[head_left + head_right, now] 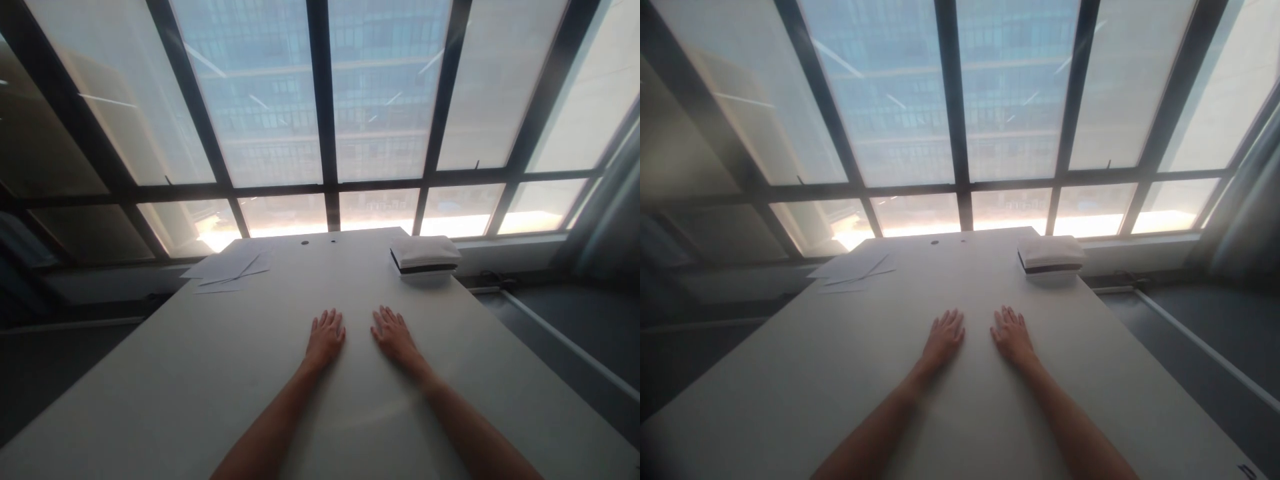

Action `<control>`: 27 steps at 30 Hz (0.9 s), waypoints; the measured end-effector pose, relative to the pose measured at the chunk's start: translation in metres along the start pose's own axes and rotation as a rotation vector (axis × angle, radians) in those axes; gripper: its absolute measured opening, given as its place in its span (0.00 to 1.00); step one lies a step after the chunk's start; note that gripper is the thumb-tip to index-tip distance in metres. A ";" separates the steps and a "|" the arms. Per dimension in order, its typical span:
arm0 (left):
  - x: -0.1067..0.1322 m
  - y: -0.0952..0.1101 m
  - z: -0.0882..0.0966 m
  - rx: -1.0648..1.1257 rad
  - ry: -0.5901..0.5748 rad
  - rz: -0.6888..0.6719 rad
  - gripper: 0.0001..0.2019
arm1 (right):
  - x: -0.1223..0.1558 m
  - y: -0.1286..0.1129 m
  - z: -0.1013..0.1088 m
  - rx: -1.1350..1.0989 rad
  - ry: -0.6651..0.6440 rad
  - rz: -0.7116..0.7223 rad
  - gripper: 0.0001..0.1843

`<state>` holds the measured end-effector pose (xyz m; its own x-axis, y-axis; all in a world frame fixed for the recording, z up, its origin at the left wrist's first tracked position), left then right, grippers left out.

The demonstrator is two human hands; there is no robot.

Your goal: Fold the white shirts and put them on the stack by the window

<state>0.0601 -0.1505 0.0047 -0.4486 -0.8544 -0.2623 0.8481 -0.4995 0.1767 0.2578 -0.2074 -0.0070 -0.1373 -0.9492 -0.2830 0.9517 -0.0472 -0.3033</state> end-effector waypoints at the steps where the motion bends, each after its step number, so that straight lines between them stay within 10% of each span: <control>1: 0.000 0.000 0.000 0.006 0.000 -0.001 0.28 | 0.000 0.000 0.000 0.000 -0.005 0.002 0.34; 27: 0.007 0.006 0.002 0.047 -0.046 -0.067 0.27 | 0.001 0.004 0.006 -0.071 -0.020 0.013 0.31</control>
<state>0.0611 -0.1602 0.0061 -0.5173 -0.8239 -0.2315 0.8020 -0.5611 0.2048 0.2627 -0.2105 -0.0031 -0.1183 -0.9558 -0.2692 0.9314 -0.0128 -0.3637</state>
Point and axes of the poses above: each hand's wrist, its own x-axis away from the middle knuckle, its own z-axis out of the back of the hand, y = z × x, the point moved 7 cm from there along -x, towards the middle knuckle, and after that the axes turned 11 degrees about y, right-handed, at the moved point
